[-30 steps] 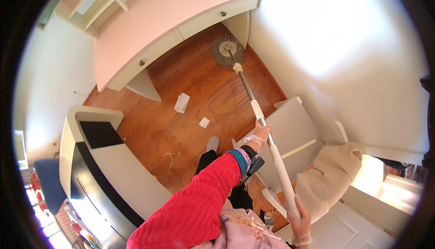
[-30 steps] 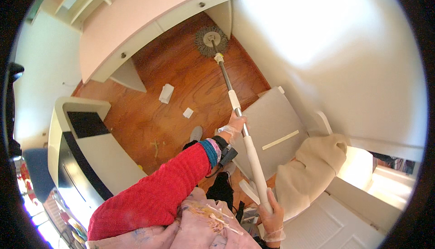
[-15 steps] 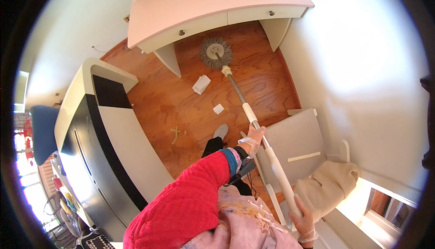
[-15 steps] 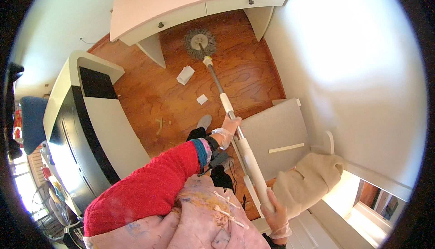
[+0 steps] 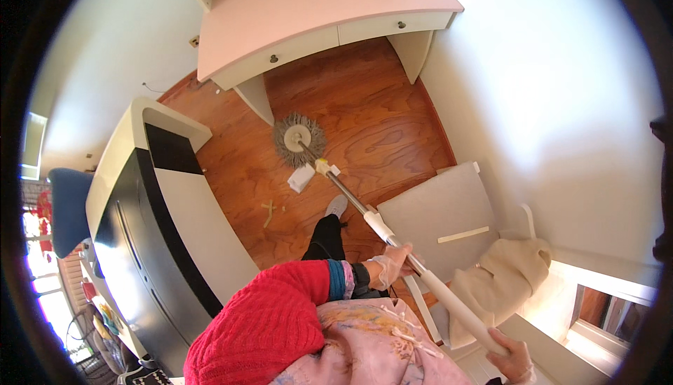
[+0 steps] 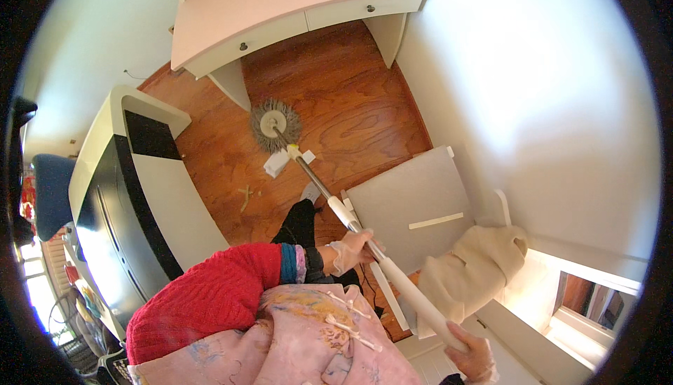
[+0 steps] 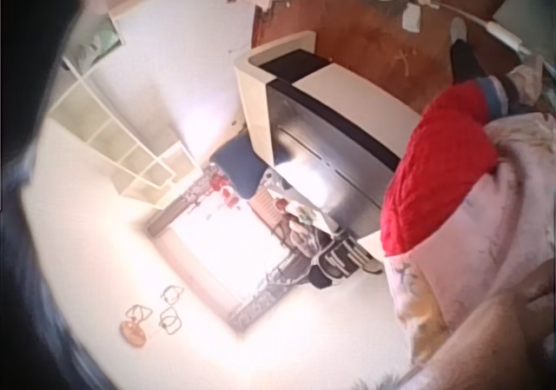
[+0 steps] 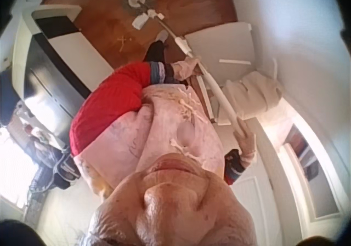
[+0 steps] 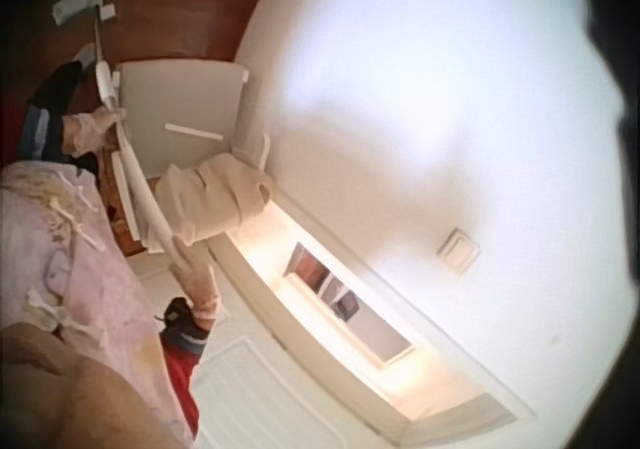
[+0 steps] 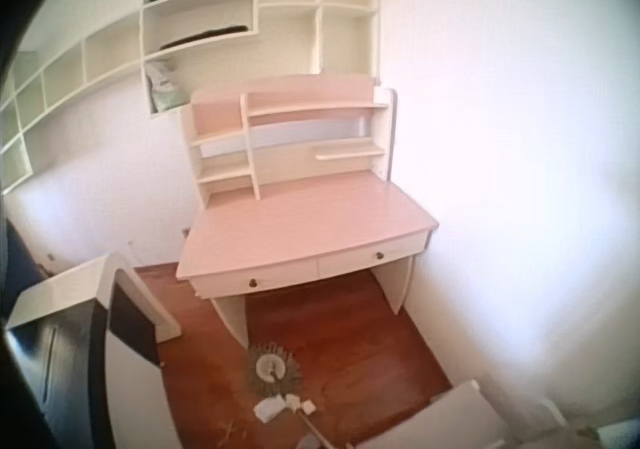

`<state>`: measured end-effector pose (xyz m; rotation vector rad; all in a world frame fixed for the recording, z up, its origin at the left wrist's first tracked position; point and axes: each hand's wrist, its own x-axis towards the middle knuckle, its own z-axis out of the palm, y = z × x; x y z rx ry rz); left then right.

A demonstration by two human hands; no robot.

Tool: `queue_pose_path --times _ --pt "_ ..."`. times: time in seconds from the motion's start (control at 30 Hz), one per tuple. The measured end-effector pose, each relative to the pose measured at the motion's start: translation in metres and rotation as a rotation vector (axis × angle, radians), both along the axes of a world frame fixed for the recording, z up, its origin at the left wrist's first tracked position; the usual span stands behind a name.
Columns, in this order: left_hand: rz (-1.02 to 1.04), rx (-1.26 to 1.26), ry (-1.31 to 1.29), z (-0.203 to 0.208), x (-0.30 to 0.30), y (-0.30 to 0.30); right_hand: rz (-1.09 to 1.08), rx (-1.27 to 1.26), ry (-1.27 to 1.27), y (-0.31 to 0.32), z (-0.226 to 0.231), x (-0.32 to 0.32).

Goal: The person mops a wooden floor in a cluttered room using a mop. They move around furniture and debris, repeatedly wiping the floor surface. A second person briefly appears in the doorway but does not assist.

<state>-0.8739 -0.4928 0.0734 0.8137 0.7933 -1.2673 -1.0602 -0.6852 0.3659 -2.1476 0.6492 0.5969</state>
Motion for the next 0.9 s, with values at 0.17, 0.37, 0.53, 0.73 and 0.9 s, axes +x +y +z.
queue_pose_path --times 0.17,0.37,0.53,0.73,0.9 --pt "-0.023 -0.143 0.012 0.011 0.007 -0.006 -0.195 -0.038 -0.017 -0.010 0.012 -0.009" --pt "-0.045 -0.064 -0.089 -0.005 0.051 -0.018 -0.238 -0.027 -0.100 0.004 -0.013 0.009" --pt "-0.204 -0.161 -0.130 -0.011 0.076 -0.059 -0.364 -0.098 -0.039 0.011 -0.008 0.014" --pt "-0.344 -0.180 -0.174 -0.002 0.078 -0.131 -0.482 -0.201 -0.107 0.019 -0.001 0.007" --pt "-0.396 -0.239 -0.208 0.003 0.064 -0.176 -0.584 -0.191 -0.128 0.029 0.002 0.000"
